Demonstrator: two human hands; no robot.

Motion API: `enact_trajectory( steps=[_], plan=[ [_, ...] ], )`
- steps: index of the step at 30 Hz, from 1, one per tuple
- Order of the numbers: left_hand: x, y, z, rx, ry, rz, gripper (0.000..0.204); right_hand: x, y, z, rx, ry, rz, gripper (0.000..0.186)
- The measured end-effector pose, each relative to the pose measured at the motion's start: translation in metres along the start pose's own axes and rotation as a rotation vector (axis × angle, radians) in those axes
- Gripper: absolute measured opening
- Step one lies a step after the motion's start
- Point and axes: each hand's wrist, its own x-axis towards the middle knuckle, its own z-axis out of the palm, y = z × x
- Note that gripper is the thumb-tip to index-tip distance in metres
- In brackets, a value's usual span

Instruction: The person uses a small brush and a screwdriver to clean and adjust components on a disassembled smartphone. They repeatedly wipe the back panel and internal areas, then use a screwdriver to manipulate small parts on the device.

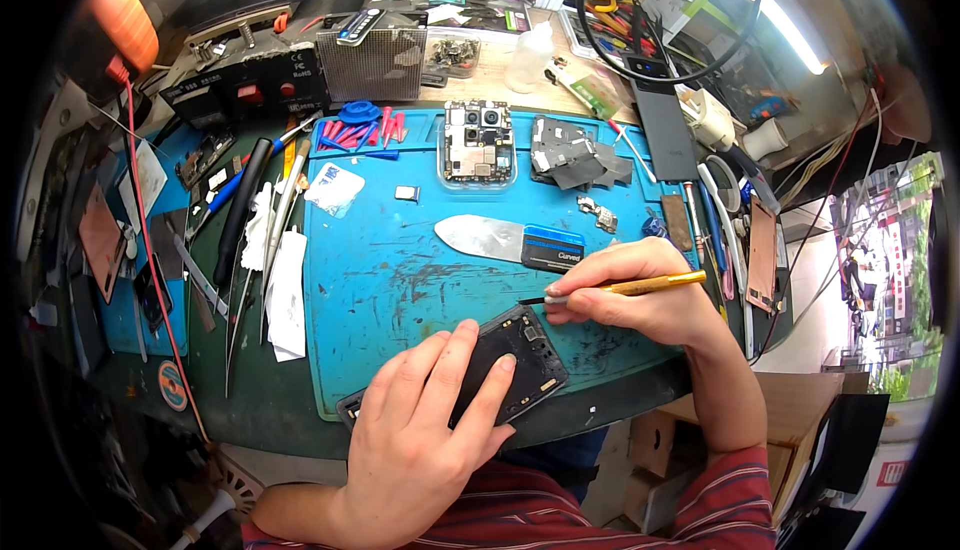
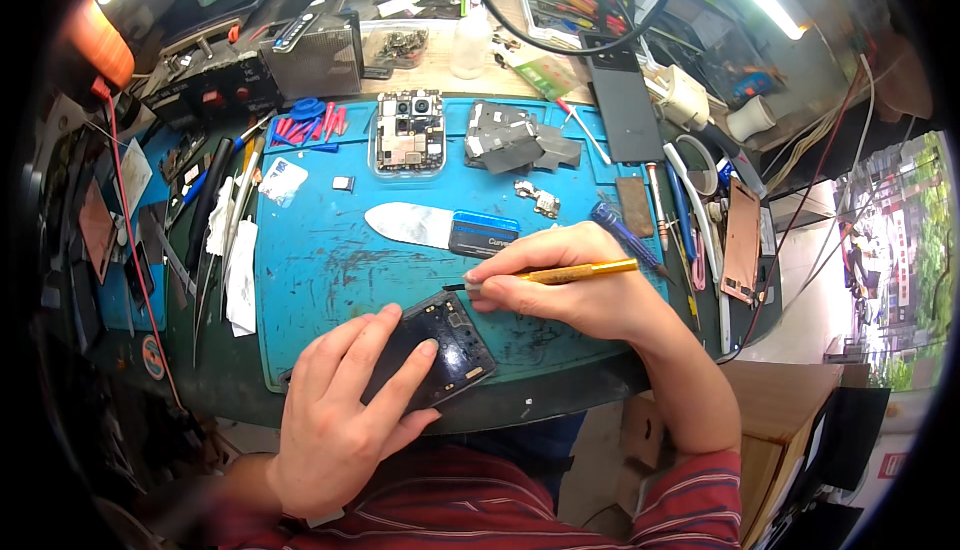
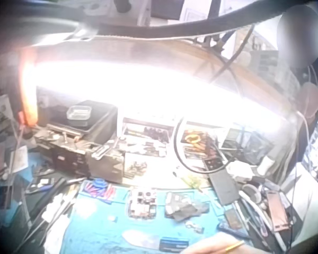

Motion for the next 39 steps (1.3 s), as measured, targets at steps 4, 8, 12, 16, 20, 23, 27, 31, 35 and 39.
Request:
enact_trajectory(
  steps=[4, 8, 12, 16, 20, 23, 27, 31, 35, 39],
  plan=[
    [0.0, 0.0, 0.002, 0.006, 0.007, 0.01, 0.07, -0.003, -0.001, 0.002, 0.196, 0.072, 0.108, 0.019],
    [0.0, -0.002, -0.001, -0.042, -0.006, 0.022, 0.07, -0.011, 0.003, 0.001, -0.165, 0.073, -0.28, 0.017],
    [0.006, -0.008, -0.02, -0.118, -0.105, 0.122, 0.069, -0.026, -0.006, 0.008, -0.232, 0.133, -0.296, 0.024],
    [0.014, -0.025, -0.027, -0.06, -0.138, 0.286, 0.07, -0.044, -0.007, 0.008, -0.314, 0.103, -0.322, 0.025],
    [0.025, -0.047, -0.026, -0.1, -0.246, 0.351, 0.065, -0.061, 0.004, 0.025, -0.424, 0.114, -0.408, 0.031],
    [0.024, -0.044, -0.028, -0.082, -0.282, 0.347, 0.065, -0.063, 0.012, 0.038, -0.521, 0.178, -0.493, 0.029],
    [0.017, -0.041, -0.023, -0.121, -0.279, 0.318, 0.061, -0.062, 0.011, 0.045, -0.562, 0.254, -0.478, 0.028],
    [0.013, -0.044, -0.012, -0.055, -0.169, 0.372, 0.051, -0.063, 0.008, 0.043, -0.577, 0.214, -0.437, 0.028],
    [0.011, -0.044, -0.008, -0.013, -0.152, 0.375, 0.046, -0.062, 0.001, 0.041, -0.626, 0.179, -0.416, 0.027],
    [0.012, -0.046, -0.007, -0.009, -0.148, 0.384, 0.045, -0.063, -0.006, 0.042, -0.661, 0.164, -0.374, 0.026]
  ],
)
